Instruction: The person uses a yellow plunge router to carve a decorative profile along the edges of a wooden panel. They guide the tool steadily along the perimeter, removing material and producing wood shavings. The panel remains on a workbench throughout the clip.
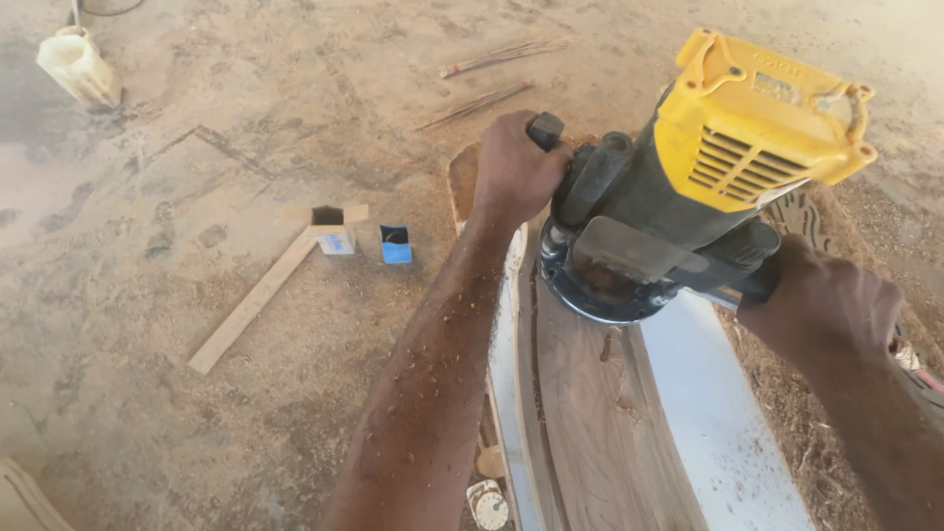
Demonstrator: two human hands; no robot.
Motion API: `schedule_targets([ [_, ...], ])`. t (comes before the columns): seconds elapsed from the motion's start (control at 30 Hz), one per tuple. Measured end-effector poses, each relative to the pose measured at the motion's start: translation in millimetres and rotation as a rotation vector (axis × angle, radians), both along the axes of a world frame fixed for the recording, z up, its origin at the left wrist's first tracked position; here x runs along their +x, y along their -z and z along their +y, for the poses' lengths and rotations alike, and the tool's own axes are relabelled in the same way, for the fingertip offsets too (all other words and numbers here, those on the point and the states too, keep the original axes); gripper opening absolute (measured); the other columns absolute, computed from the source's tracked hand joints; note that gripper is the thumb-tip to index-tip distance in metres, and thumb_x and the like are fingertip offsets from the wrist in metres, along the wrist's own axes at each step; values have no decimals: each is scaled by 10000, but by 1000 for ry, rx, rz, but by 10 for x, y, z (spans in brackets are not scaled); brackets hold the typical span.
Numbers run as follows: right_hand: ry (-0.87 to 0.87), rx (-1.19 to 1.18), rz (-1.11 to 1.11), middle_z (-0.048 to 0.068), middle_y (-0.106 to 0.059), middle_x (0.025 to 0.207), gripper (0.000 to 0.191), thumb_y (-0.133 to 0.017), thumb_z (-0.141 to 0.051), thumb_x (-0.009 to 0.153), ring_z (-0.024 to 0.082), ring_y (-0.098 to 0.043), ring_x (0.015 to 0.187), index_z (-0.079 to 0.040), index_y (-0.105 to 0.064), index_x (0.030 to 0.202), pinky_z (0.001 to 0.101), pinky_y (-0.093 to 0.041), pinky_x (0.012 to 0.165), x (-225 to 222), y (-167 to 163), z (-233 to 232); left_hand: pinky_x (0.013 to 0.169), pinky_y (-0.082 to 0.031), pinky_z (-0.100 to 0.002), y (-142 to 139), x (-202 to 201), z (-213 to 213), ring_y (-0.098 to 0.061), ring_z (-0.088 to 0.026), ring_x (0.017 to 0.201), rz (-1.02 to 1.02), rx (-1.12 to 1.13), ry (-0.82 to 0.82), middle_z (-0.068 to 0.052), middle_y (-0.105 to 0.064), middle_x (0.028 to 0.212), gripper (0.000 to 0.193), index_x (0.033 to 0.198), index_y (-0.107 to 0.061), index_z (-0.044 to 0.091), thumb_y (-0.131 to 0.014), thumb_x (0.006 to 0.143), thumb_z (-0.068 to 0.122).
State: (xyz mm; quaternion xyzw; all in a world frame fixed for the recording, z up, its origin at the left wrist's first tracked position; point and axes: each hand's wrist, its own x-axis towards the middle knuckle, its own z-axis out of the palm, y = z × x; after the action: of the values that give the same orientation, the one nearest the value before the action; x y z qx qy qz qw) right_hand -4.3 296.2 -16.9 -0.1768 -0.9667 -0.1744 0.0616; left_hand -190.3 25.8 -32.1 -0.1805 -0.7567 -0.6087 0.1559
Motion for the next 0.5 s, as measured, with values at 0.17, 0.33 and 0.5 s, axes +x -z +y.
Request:
schedule_targets([
  [0.17, -37, -25, 17, 87, -716, 705, 363, -702, -437, 876, 256, -698, 578, -129, -665, 1064, 446, -538, 592, -83, 37, 125, 620, -504, -442, 15, -26, 5, -646, -385, 627, -81, 13, -15, -210, -651, 655, 161, 712, -610, -14, -666, 709, 136],
  [0.33, -11, -29, -3, 100, -708, 709, 321, -675, -425, 913, 248, -695, 590, -127, -671, 1036, 426, -540, 554, -110, 43, 117, 651, -519, -456, -12, -26, 8, -664, -409, 730, 64, 31, -67, -211, -682, 728, 184, 753, -653, -5, -726, 721, 161],
  [0.5, 86, -47, -31, 80, -710, 710, 298, -614, -424, 972, 253, -708, 596, -132, -674, 977, 424, -558, 546, 62, -26, 4, 666, -536, -467, -73, 44, -6, -705, -402, 721, -162, -42, 30, -215, -689, 721, 174, 737, -640, -13, -671, 741, 159],
])
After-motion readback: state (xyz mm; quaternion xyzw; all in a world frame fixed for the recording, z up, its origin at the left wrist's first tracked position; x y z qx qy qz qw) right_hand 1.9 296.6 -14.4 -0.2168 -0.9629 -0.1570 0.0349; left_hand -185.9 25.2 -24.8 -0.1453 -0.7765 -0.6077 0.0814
